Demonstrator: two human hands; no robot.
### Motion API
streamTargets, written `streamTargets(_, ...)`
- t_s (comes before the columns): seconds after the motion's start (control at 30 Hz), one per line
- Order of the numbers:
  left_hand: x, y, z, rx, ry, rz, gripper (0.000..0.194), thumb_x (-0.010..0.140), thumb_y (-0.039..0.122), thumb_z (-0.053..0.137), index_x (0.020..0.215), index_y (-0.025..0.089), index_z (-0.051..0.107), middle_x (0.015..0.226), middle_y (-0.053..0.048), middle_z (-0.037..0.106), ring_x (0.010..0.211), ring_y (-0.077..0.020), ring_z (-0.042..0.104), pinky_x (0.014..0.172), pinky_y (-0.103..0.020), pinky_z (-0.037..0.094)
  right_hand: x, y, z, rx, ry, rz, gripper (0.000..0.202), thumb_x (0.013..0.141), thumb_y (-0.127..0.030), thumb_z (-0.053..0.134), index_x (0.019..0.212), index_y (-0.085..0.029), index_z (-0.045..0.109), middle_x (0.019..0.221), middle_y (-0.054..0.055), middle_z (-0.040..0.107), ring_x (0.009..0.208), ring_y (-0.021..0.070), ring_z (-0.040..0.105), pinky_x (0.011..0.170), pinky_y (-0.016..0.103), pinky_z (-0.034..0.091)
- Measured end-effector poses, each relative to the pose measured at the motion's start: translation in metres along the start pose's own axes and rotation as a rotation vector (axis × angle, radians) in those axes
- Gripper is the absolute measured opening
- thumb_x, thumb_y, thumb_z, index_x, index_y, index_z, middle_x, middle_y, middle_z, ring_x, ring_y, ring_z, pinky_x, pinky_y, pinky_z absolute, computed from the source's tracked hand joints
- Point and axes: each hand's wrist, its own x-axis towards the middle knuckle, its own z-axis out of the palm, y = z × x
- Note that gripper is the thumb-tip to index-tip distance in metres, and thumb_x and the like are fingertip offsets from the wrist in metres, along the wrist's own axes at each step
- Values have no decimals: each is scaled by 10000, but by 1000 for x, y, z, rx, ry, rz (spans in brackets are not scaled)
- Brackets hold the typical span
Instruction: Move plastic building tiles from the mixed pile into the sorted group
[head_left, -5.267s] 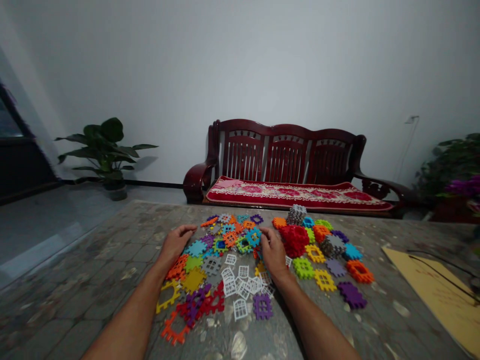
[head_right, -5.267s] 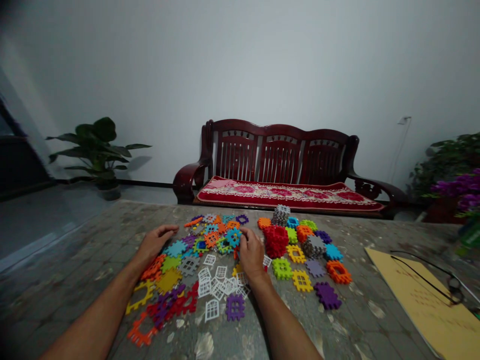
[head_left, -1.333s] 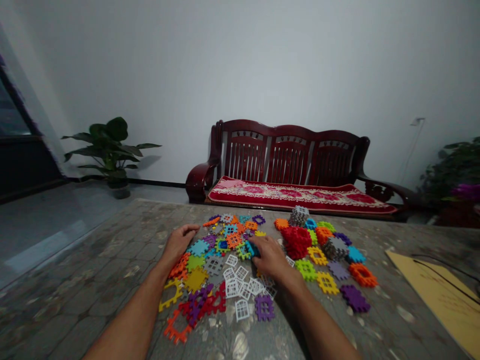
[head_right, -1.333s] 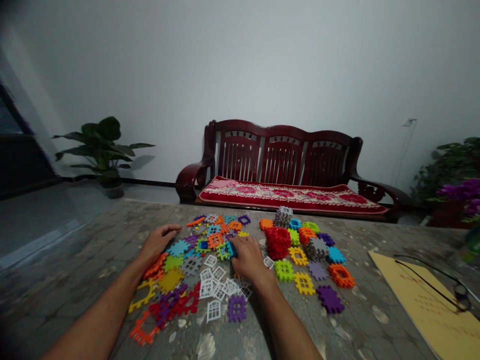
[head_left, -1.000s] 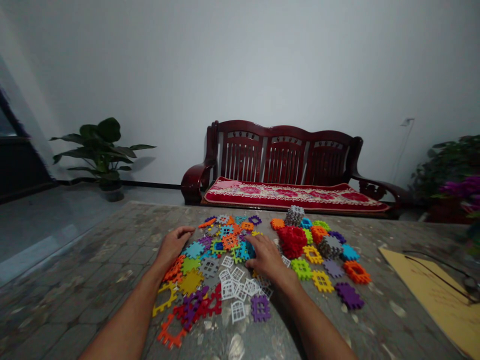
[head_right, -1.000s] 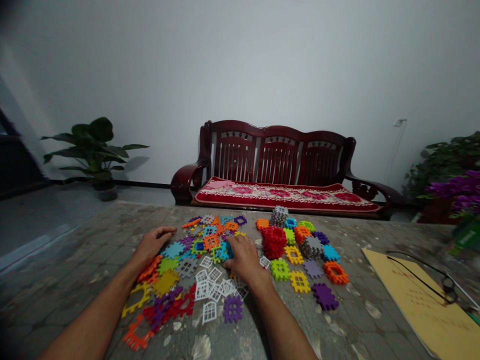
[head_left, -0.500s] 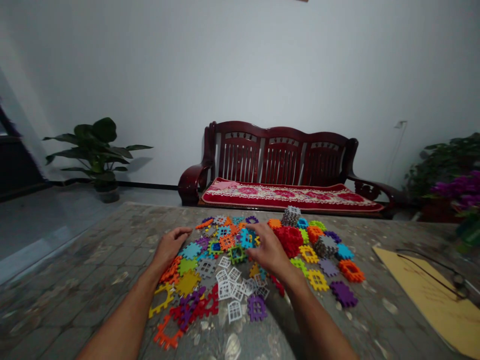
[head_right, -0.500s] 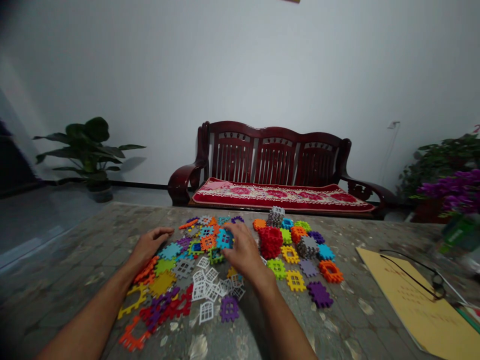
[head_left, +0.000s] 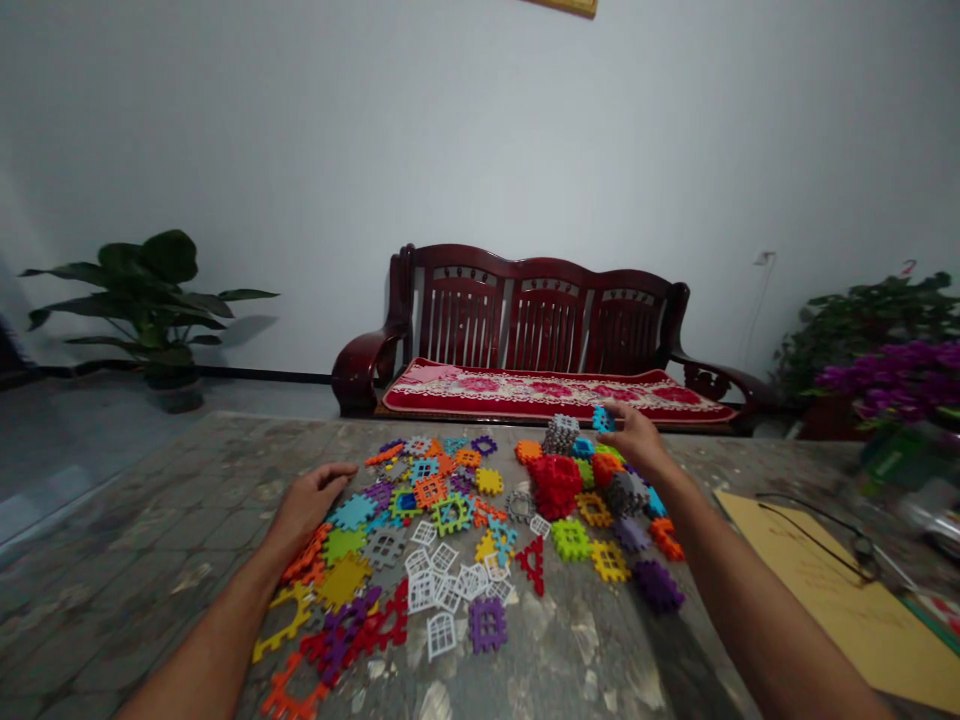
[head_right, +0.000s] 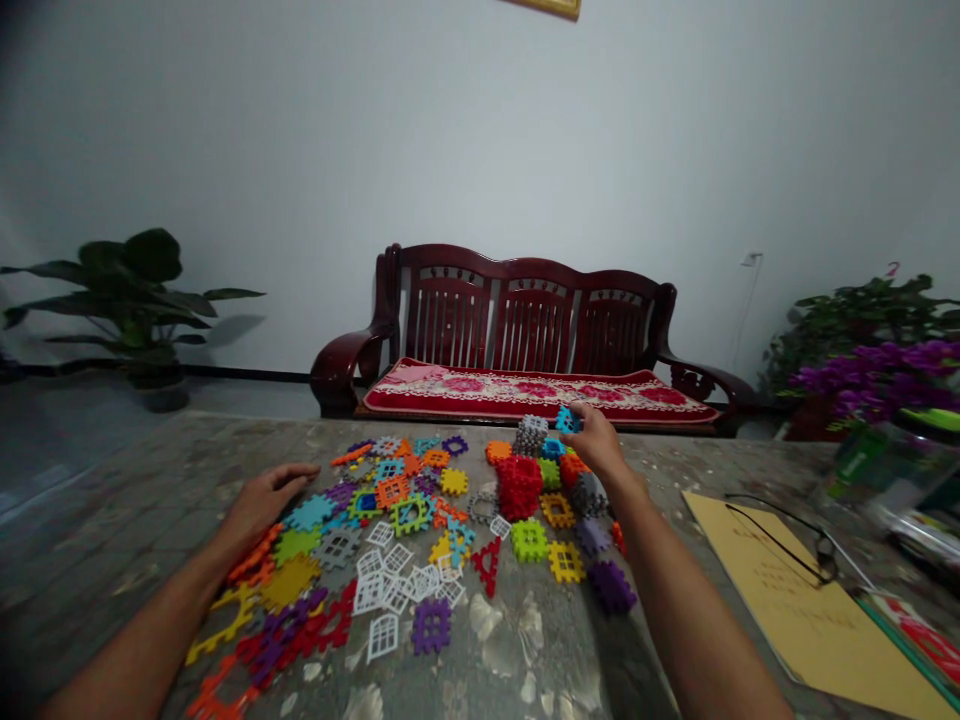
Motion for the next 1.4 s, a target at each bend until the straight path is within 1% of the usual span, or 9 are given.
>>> streamTargets(0.1, 0, 0, 0, 29, -8, -10, 325, 653, 375, 574, 878, 215, 746, 926, -43, 780, 811, -223, 688, 702, -267, 520, 11, 17, 3, -78, -78, 35, 533, 578, -102, 722, 1104, -165, 675, 944, 36, 726, 883, 210, 677, 812, 294, 510)
streamTargets(0.2, 2, -3, 1, 58, -22, -1, 361, 659, 395, 566, 907, 205, 747, 931, -49, 778, 796, -223, 686, 692, -270, 517, 20, 25, 9, -145, -136, 55, 494, 550, -88, 723, 1036, -172, 705, 929, 40, 731, 882, 217, 673, 788, 276, 495)
streamTargets(0.37, 4, -8, 1, 78, -12, 22, 341, 657, 407, 577, 885, 221, 749, 939, -45, 778, 848, -233, 692, 741, -278, 523, 39, 31, 15, -220, -236, 62, 487, 519, -86, 736, 999, -169, 724, 935, 54, 735, 919, 242, 665, 771, 272, 481)
streamTargets(0.5, 1, -4, -1, 71, -16, 21, 333, 651, 407, 583, 875, 225, 751, 928, -42, 779, 834, -232, 695, 734, -276, 527, 50, 36, 22, -237, -325, 39, 461, 502, -104, 749, 955, -190, 740, 863, 15, 735, 878, 228, 666, 734, 250, 477)
streamTargets(0.67, -3, 3, -1, 62, -15, -22, 343, 643, 406, 574, 868, 213, 746, 868, -43, 775, 756, -225, 687, 669, -274, 531, 57, 41, 31, -221, -426, -8, 483, 481, -95, 727, 953, -195, 746, 845, -11, 736, 851, 204, 665, 699, 217, 472)
streamTargets(0.8, -3, 4, -1, 71, -7, -3, 325, 641, 399, 587, 859, 221, 747, 878, -38, 774, 771, -221, 683, 698, -271, 531, 60, 41, 37, -204, -474, -30, 474, 478, -82, 697, 939, -183, 743, 829, -21, 731, 835, 197, 661, 704, 215, 473)
streamTargets(1.1, -3, 3, 0, 94, -20, 1, 346, 672, 411, 563, 889, 210, 742, 924, -44, 774, 814, -225, 682, 717, -273, 524, 55, 33, 44, -118, -482, -31, 391, 467, -44, 662, 835, -157, 732, 747, -26, 718, 780, 193, 650, 698, 222, 479)
streamTargets(1.27, -3, 2, -1, 87, -24, -1, 330, 666, 416, 583, 874, 221, 749, 931, -38, 776, 840, -235, 687, 741, -282, 524, 50, 32, 45, -57, -435, -20, 373, 474, -27, 680, 826, -133, 736, 769, 17, 739, 792, 218, 663, 737, 251, 498)
streamTargets(1.4, -3, 4, -1, 72, -21, -16, 304, 658, 396, 588, 851, 228, 752, 908, -33, 778, 811, -227, 689, 711, -273, 524, 45, 30, 44, -22, -376, 1, 391, 491, -46, 691, 868, -136, 745, 805, 29, 751, 806, 222, 674, 744, 258, 508)
